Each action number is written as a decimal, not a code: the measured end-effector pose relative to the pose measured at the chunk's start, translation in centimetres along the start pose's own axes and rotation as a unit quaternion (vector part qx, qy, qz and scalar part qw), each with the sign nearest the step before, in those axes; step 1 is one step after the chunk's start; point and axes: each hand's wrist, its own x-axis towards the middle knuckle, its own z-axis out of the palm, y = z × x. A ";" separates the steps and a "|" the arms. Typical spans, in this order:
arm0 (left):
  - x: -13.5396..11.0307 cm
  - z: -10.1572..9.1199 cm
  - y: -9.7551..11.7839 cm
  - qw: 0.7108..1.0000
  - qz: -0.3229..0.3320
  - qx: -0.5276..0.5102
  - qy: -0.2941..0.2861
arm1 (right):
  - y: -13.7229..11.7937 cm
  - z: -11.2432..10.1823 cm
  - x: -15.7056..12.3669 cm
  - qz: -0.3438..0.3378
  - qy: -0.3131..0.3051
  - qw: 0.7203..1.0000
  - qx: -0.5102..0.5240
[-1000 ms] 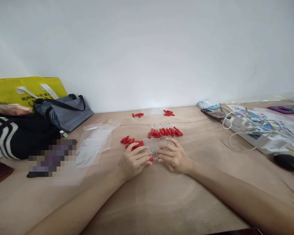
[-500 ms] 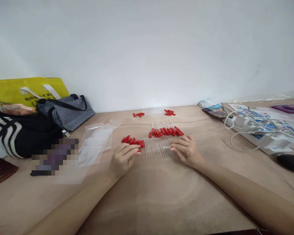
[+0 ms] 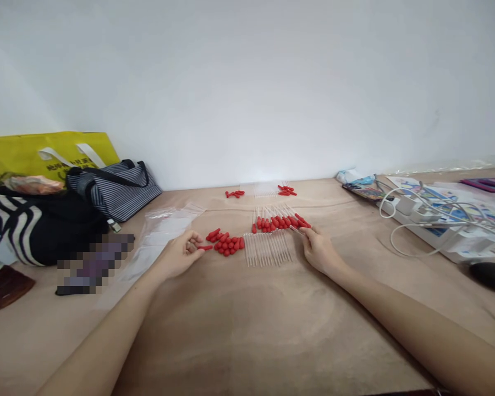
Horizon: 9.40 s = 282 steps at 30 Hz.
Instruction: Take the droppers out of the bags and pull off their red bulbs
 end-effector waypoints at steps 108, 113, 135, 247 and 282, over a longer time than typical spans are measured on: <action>-2.0 7.3 6.4 0.864 0.445 0.106 0.210 | -4.8 -2.2 -0.9 -0.225 -0.016 0.974 -0.002; -2.2 7.3 5.7 0.907 0.370 0.078 0.188 | -2.9 -1.9 -0.3 -0.102 -0.008 0.992 0.069; 0.7 8.8 5.6 0.848 0.425 0.213 0.234 | -0.9 -1.3 0.3 0.011 -0.063 0.994 0.093; 0.4 9.0 5.6 0.875 0.393 0.158 0.234 | -0.9 -1.6 0.8 0.148 -0.057 0.979 0.127; -1.4 7.6 5.9 0.917 0.372 0.106 0.097 | -3.4 1.3 5.5 -0.164 -0.078 0.968 -0.173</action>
